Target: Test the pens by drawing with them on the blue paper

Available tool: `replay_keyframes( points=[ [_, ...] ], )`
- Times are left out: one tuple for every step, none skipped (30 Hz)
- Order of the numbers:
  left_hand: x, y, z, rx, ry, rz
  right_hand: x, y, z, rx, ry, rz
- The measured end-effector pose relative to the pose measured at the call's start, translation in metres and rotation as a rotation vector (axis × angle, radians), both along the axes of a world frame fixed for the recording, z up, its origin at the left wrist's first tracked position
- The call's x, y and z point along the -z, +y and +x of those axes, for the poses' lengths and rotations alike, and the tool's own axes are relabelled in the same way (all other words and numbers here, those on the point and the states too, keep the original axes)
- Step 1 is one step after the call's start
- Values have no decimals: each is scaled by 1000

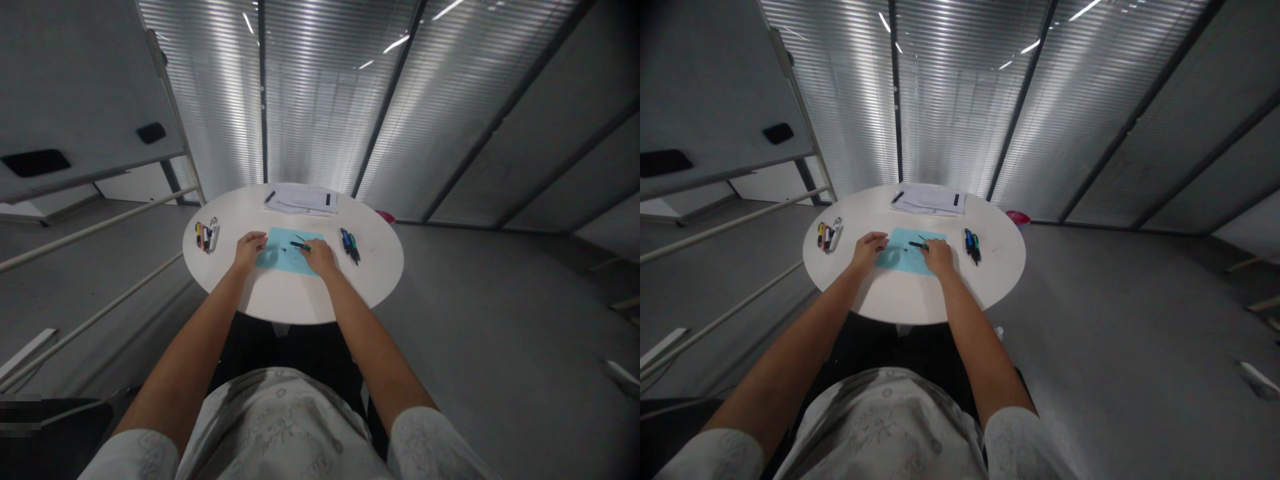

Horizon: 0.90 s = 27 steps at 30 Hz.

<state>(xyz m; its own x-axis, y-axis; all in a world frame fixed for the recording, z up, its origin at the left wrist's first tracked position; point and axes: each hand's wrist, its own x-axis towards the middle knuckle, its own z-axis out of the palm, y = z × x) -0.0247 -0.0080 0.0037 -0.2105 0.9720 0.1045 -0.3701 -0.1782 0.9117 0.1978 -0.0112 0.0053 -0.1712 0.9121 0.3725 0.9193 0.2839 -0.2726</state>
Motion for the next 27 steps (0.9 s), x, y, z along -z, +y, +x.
replay_keyframes(
  points=[
    [1, -1, 2, -12, 103, 27, -1, 0, -1, -18, 35, 17],
    [2, -2, 4, -27, 224, 58, -1, -1, -3, -51, 81, 31],
    [3, -3, 5, -40, 358, 94, 0, -1, -5, -93, 143, 37],
    [4, -5, 7, -40, 503, 138, 0, -1, -8, -137, 219, 32],
    [4, -6, 8, -30, 641, 186, 1, -1, -12, -183, 300, 18],
    [5, -7, 9, -16, 756, 231, 2, -1, -16, -215, 388, -3],
    [5, -7, 9, -1, 842, 272, 3, -1, -19, -240, 457, -26],
    [6, -7, 9, 13, 904, 307, 3, -1, -23, -265, 502, -38],
    [6, -7, 9, 31, 950, 334, 4, -1, -26, -290, 523, -43],
    [6, -7, 8, 51, 985, 355, 4, -2, -28, -318, 529, -46],
    [6, -6, 8, 74, 1014, 368, 3, -2, -30, -344, 528, -46],
    [5, -6, 7, 101, 1044, 378, 3, -2, -31, -367, 528, -48],
    [5, -6, 7, 122, 1062, 377, 2, -3, -31, -382, 532, -49],
    [4, -6, 6, 135, 1067, 366, 2, -3, -31, -392, 540, -51],
    [4, -6, 6, 143, 1063, 351, 1, -3, -31, -398, 548, -53],
    [3, -7, 6, 148, 1052, 336, 1, -4, -30, -400, 557, -51],
    [2, -8, 7, 151, 1032, 321, 0, -4, -30, -396, 565, -45],
    [1, -8, 7, 150, 1001, 304, 0, -5, -29, -382, 569, -37],
    [1, -9, 7, 142, 955, 285, -1, -6, -28, -357, 561, -27],
    [0, -10, 7, 130, 898, 263, -3, -8, -27, -320, 536, -12],
    [0, -10, 6, 113, 831, 240, -5, -10, -25, -273, 491, 3],
    [0, -10, 6, 97, 761, 220, -7, -11, -24, -224, 425, 18],
    [-1, -11, 5, 85, 695, 205, -9, -14, -23, -180, 346, 32],
    [-2, -11, 4, 79, 636, 195, -11, -16, -22, -147, 270, 39],
    [-3, -11, 3, 82, 589, 189, -13, -18, -21, -124, 206, 44],
    [-4, -12, 2, 88, 552, 182, -14, -19, -21, -111, 157, 45],
    [-5, -13, 2, 96, 526, 172, -15, -20, -21, -108, 124, 44]
  ],
)
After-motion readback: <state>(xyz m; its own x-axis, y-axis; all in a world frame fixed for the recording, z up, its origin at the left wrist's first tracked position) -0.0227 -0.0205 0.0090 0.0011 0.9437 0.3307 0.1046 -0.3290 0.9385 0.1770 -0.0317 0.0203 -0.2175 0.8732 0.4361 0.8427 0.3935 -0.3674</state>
